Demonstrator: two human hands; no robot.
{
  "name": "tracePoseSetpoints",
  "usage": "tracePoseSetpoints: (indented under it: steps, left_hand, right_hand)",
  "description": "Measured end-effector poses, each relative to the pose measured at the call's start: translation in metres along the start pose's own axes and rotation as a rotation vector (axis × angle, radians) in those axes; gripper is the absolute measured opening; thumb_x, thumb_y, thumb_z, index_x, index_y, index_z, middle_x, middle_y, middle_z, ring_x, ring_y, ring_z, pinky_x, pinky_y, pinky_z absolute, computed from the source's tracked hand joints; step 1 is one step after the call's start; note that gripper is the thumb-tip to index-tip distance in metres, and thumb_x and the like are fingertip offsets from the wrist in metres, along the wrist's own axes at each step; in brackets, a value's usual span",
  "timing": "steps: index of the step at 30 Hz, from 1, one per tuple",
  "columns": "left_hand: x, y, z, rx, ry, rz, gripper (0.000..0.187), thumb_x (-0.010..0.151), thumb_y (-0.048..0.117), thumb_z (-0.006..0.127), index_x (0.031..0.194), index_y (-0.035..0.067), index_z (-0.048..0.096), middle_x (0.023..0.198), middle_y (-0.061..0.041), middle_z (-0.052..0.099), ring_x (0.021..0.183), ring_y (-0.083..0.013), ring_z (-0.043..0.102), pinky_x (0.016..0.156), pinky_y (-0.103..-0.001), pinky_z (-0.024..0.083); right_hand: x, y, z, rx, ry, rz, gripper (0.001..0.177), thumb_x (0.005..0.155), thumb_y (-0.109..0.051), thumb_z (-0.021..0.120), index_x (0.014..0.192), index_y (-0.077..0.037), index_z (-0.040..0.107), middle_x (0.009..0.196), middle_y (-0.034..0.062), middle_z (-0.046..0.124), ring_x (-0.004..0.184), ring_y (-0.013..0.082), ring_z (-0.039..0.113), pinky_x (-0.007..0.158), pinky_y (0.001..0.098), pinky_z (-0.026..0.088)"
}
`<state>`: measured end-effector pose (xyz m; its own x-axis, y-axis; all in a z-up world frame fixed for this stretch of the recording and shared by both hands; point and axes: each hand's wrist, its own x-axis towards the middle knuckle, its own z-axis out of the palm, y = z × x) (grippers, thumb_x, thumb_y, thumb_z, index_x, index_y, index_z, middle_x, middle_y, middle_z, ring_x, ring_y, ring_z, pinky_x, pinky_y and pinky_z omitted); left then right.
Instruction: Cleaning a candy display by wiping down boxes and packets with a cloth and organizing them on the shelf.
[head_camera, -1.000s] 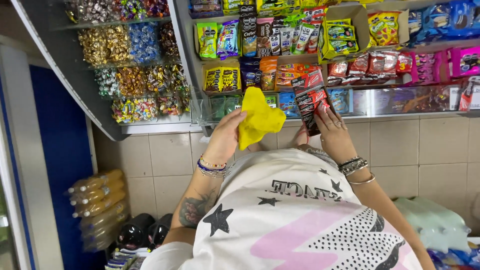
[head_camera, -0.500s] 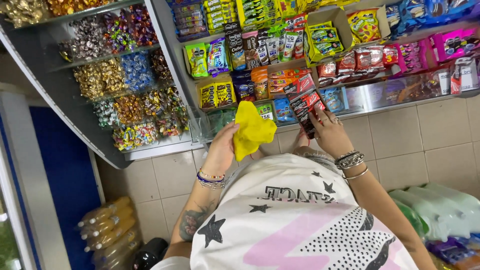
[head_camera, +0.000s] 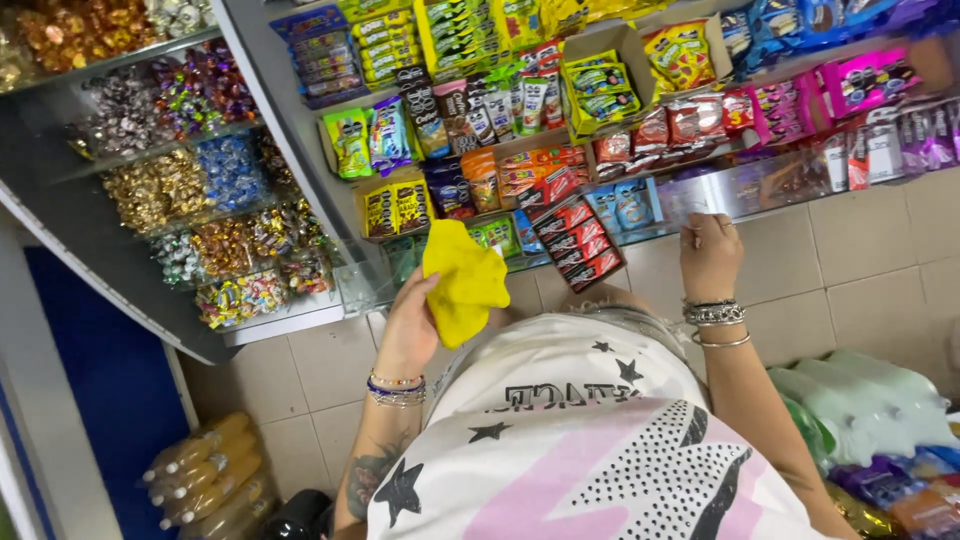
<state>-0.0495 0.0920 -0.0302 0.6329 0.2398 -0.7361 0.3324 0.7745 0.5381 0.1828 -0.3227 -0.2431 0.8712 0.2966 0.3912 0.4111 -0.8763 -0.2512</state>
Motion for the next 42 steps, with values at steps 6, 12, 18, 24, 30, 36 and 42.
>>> tracePoseSetpoints:
  steps: [6,12,18,24,30,36,42]
  left_hand:
    - [0.012,-0.024,0.025,-0.042,0.054,-0.038,0.058,0.101,0.027,0.052,0.154,0.008,0.037,0.138,-0.019,0.052,0.124,-0.0324,0.054,0.104,-0.047,0.044]
    - [0.034,-0.052,0.063,-0.219,0.127,-0.051,0.058,0.096,0.035,0.056,0.15,0.016,0.046,0.139,-0.012,0.053,0.12,-0.0284,0.055,0.101,-0.045,0.046]
    - [0.023,-0.047,0.142,-0.404,0.069,-0.133,0.047,0.09,0.03,0.066,0.132,0.008,0.061,0.129,-0.02,0.067,0.112,-0.0365,0.068,0.094,-0.053,0.055]
    - [0.003,-0.048,0.208,-0.437,0.026,-0.09,0.053,0.095,0.037,0.063,0.138,0.007,0.056,0.137,-0.018,0.062,0.123,-0.0343,0.061,0.103,-0.052,0.05]
    - [0.024,-0.061,0.209,-0.338,-0.059,-0.027,0.052,0.098,0.034,0.049,0.145,0.01,0.05,0.146,-0.014,0.057,0.132,-0.0279,0.055,0.105,-0.052,0.046]
    - [0.037,-0.088,0.226,-0.311,-0.168,0.096,0.059,0.097,0.035,0.052,0.149,0.009,0.046,0.146,-0.011,0.057,0.132,-0.0221,0.055,0.107,-0.039,0.046]
    - [0.03,-0.107,0.226,-0.203,-0.238,0.205,0.061,0.104,0.046,0.053,0.149,0.005,0.047,0.147,-0.014,0.052,0.138,-0.0274,0.048,0.118,-0.045,0.034]
  right_hand:
    - [0.014,0.117,-0.003,-0.063,0.029,0.426,0.014,0.092,-0.016,0.082,0.096,-0.026,0.074,0.084,-0.0059,0.066,0.072,0.0168,0.07,0.07,0.0311,0.056]
    - [0.051,0.185,-0.011,0.087,0.209,0.594,0.046,0.082,-0.021,0.091,0.112,-0.002,0.062,0.108,0.0166,0.052,0.096,0.043,0.064,0.081,0.053,0.055]
    - [0.062,0.2,0.0,0.278,0.136,0.687,0.043,0.087,-0.02,0.091,0.111,-0.001,0.06,0.118,0.0198,0.047,0.086,0.0402,0.066,0.082,0.0461,0.057]
    - [0.062,0.222,-0.015,0.246,0.17,0.604,0.033,0.075,-0.018,0.098,0.096,-0.011,0.073,0.091,0.0051,0.067,0.069,0.025,0.072,0.062,0.0313,0.059]
    - [0.114,0.111,-0.127,0.867,0.133,0.372,0.039,0.095,0.015,0.072,0.119,-0.003,0.048,0.11,0.0187,0.064,0.095,0.0227,0.065,0.088,0.0347,0.062]
    - [0.157,-0.022,-0.187,1.016,-0.192,-0.154,0.04,0.104,-0.025,0.066,0.127,0.003,0.05,0.106,0.0201,0.069,0.096,0.0272,0.072,0.072,0.0274,0.056]
    - [0.152,-0.1,-0.167,0.773,-0.026,-0.636,0.042,0.097,-0.028,0.065,0.125,0.002,0.06,0.097,0.0139,0.071,0.071,0.0339,0.069,0.068,0.0411,0.058]
